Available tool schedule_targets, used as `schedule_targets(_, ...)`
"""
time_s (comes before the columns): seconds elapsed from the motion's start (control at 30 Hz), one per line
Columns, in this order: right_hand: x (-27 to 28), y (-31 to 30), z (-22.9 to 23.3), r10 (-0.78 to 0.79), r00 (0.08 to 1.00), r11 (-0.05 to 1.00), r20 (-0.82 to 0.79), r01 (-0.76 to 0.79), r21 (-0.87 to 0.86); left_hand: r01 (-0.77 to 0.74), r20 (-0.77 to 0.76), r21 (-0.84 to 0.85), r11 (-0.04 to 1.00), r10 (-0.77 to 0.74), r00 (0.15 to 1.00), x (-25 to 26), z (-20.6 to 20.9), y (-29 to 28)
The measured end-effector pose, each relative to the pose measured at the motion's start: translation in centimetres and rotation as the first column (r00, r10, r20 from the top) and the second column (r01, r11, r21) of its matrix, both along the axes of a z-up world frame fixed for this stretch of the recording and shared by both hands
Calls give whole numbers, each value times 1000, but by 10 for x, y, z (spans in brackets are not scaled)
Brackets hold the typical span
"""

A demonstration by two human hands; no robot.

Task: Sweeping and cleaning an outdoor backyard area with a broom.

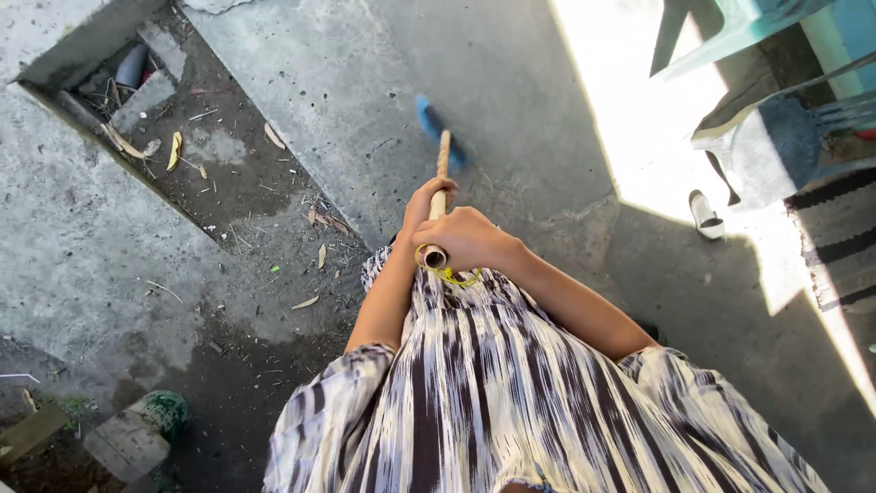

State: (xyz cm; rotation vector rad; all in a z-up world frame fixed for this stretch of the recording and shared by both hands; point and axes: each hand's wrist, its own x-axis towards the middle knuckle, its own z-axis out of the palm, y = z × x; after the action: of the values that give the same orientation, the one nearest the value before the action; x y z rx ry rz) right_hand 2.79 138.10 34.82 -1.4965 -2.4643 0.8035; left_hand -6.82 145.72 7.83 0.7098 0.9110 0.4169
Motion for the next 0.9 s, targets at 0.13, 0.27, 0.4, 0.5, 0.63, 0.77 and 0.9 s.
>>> schedule_targets(0.13, -15, 17, -5, -47, 991, 989, -122, 29, -145, 417, -472, 804, 424, 30, 881, -90, 35, 4)
schedule_targets(0.27, -39, 33, -36, -183, 889, 956, -421, 60, -288, 594, -693, 676, 436, 105, 713, -153, 32, 24)
schedule_targets(0.4, -39, 35, -58, -283, 627, 931, -726, -3, -366, 715, -825, 532, 454, 89, 558, -167, 47, 36)
schedule_targets(0.5, -15, 30, -18, -190, 778, 981, -599, 139, -132, 618, -701, 648, 445, 30, 713, -145, 57, 42)
schedule_targets(0.63, 4, 13, 65, -195, 798, 974, -570, 227, -15, 495, -487, 694, 522, -164, 858, -84, 106, 36)
schedule_targets(0.77, 3, -8, 104, -409, 783, 907, -469, 407, -111, 475, -349, 782, 403, -348, 870, -25, 135, 30)
schedule_targets(0.9, -9, -19, 75, -490, 802, 840, -341, 539, 61, 512, -247, 630, 584, -474, 845, 12, 95, 20)
